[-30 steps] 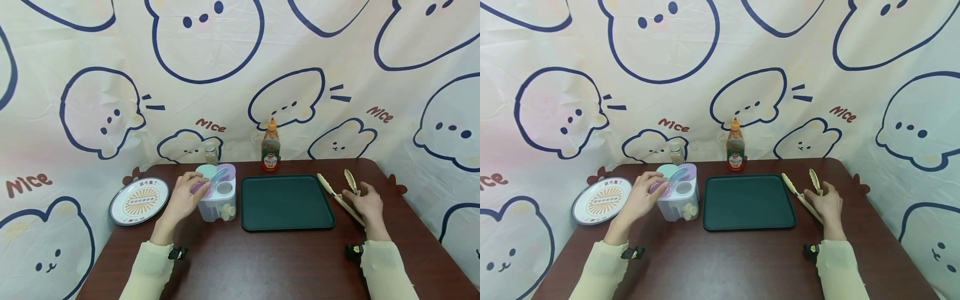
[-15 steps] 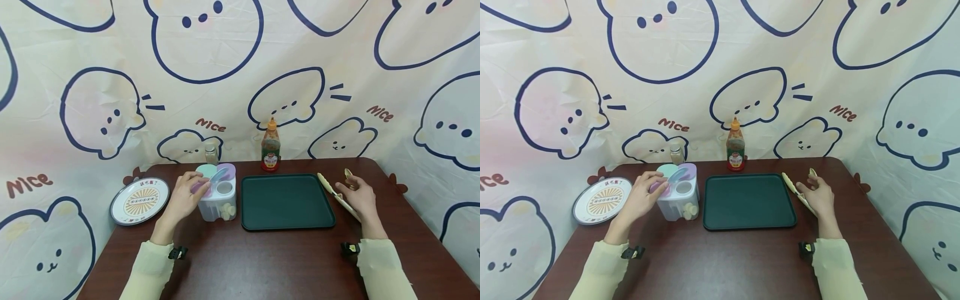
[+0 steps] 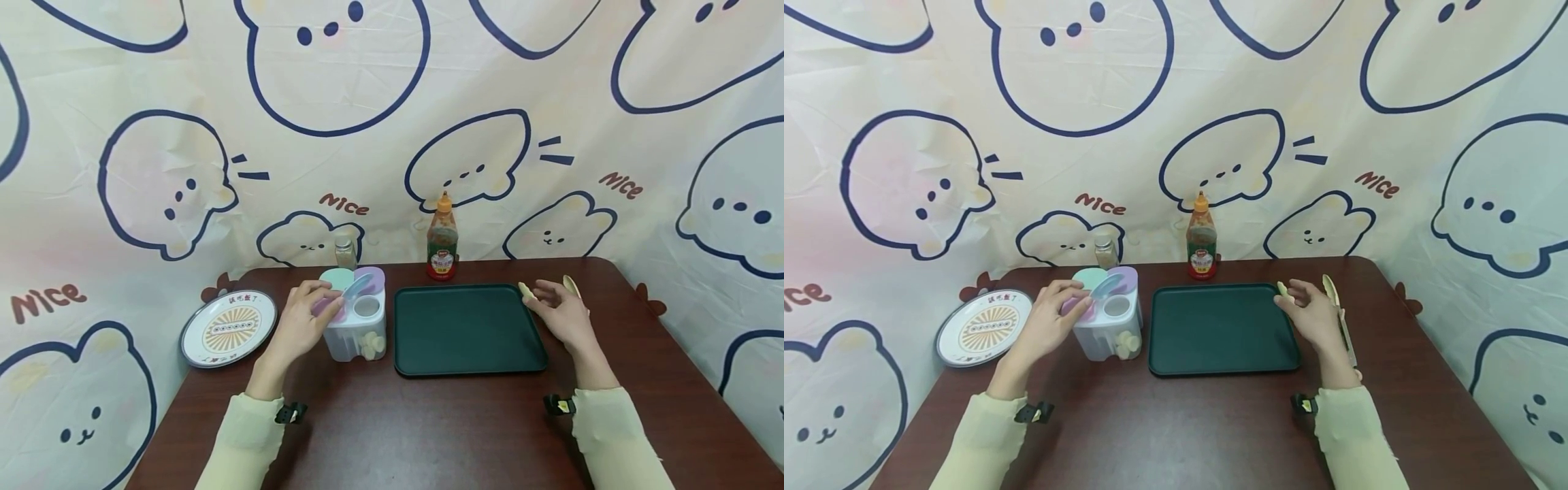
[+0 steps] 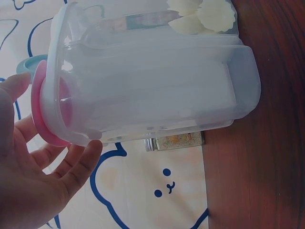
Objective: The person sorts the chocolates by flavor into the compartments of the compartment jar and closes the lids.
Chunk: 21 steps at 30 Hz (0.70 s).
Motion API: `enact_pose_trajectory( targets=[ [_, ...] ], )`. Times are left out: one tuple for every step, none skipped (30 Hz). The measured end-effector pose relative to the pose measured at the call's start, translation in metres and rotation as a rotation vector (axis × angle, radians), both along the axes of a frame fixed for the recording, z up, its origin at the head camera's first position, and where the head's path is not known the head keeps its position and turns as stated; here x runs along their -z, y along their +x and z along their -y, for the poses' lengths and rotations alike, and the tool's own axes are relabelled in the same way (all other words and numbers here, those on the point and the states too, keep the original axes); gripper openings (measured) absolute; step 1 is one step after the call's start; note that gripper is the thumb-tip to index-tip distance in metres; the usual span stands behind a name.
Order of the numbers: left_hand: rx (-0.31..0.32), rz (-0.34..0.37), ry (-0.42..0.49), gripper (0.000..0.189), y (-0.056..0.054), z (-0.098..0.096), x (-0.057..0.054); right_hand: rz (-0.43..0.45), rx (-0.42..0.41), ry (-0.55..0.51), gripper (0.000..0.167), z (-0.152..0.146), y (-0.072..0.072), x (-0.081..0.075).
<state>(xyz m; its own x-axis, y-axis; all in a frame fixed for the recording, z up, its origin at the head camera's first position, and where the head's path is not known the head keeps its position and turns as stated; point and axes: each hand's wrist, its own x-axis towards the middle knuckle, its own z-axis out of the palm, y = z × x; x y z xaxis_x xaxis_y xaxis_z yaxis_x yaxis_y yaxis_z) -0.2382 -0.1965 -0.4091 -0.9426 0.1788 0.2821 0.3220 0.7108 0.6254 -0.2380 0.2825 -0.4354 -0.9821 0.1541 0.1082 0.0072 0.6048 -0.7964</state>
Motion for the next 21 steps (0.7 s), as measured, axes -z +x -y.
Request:
enact_pose_trajectory(
  targets=[
    [0.000, -0.002, 0.000, 0.043, 0.000, 0.000, 0.000, -0.004, -0.012, -0.002, 0.067, 0.003, 0.000, -0.002],
    [0.001, -0.005, -0.001, 0.043, 0.000, 0.000, 0.000, -0.008, -0.022, 0.001, 0.067, 0.006, 0.001, -0.003],
    [0.000, -0.008, 0.000, 0.043, 0.000, 0.000, 0.000, -0.010, -0.032, 0.006, 0.067, 0.008, 0.001, -0.004],
    [0.001, -0.011, -0.002, 0.043, 0.000, 0.000, 0.001, -0.011, -0.040, 0.011, 0.067, 0.011, 0.001, -0.005],
    [0.001, -0.013, -0.002, 0.043, -0.001, 0.000, 0.001, -0.010, -0.046, 0.015, 0.067, 0.013, 0.001, -0.005],
    [0.002, -0.015, -0.003, 0.043, -0.001, 0.000, 0.001, -0.008, -0.055, 0.012, 0.067, 0.016, 0.001, -0.006],
    [0.001, -0.015, -0.004, 0.043, -0.001, 0.000, 0.001, -0.005, -0.064, 0.009, 0.068, 0.019, 0.001, -0.007],
    [0.000, -0.016, -0.005, 0.043, -0.001, 0.000, 0.001, -0.004, -0.069, 0.012, 0.068, 0.021, 0.001, -0.007],
    [-0.001, -0.015, -0.006, 0.043, -0.001, 0.000, 0.002, -0.001, -0.075, 0.008, 0.068, 0.023, 0.000, -0.007],
    [0.000, -0.014, -0.007, 0.043, -0.001, 0.000, 0.002, 0.001, -0.080, -0.001, 0.068, 0.025, 0.000, -0.007],
    [0.000, -0.013, -0.007, 0.043, -0.001, 0.000, 0.002, 0.003, -0.086, -0.006, 0.068, 0.027, -0.001, -0.007],
    [0.000, -0.012, -0.008, 0.043, -0.001, 0.000, 0.002, 0.003, -0.093, -0.011, 0.067, 0.030, -0.001, -0.007],
    [-0.001, -0.011, -0.007, 0.043, -0.001, 0.000, 0.002, 0.003, -0.098, -0.015, 0.067, 0.032, -0.002, -0.007],
    [-0.001, -0.011, -0.007, 0.043, -0.001, 0.000, 0.002, 0.002, -0.104, -0.017, 0.067, 0.034, -0.002, -0.007],
    [-0.001, -0.011, -0.007, 0.043, -0.001, 0.000, 0.002, -0.001, -0.110, -0.017, 0.066, 0.036, -0.003, -0.007],
    [0.000, -0.010, -0.008, 0.043, -0.001, 0.000, 0.002, -0.005, -0.117, -0.017, 0.066, 0.039, -0.003, -0.008],
    [0.001, -0.010, -0.009, 0.043, -0.001, 0.000, 0.001, -0.010, -0.124, -0.015, 0.065, 0.041, -0.003, -0.008],
    [0.000, -0.010, -0.009, 0.044, -0.001, 0.000, 0.001, -0.016, -0.133, -0.013, 0.065, 0.043, -0.003, -0.009],
    [-0.001, -0.009, -0.008, 0.044, -0.001, 0.000, 0.001, -0.021, -0.138, -0.012, 0.064, 0.046, -0.003, -0.011],
    [-0.001, -0.007, -0.008, 0.044, -0.001, 0.000, 0.001, -0.026, -0.145, -0.006, 0.063, 0.048, -0.004, -0.012],
    [0.000, -0.005, -0.008, 0.044, -0.001, 0.000, 0.001, -0.030, -0.153, -0.004, 0.062, 0.051, -0.004, -0.013]
  ],
)
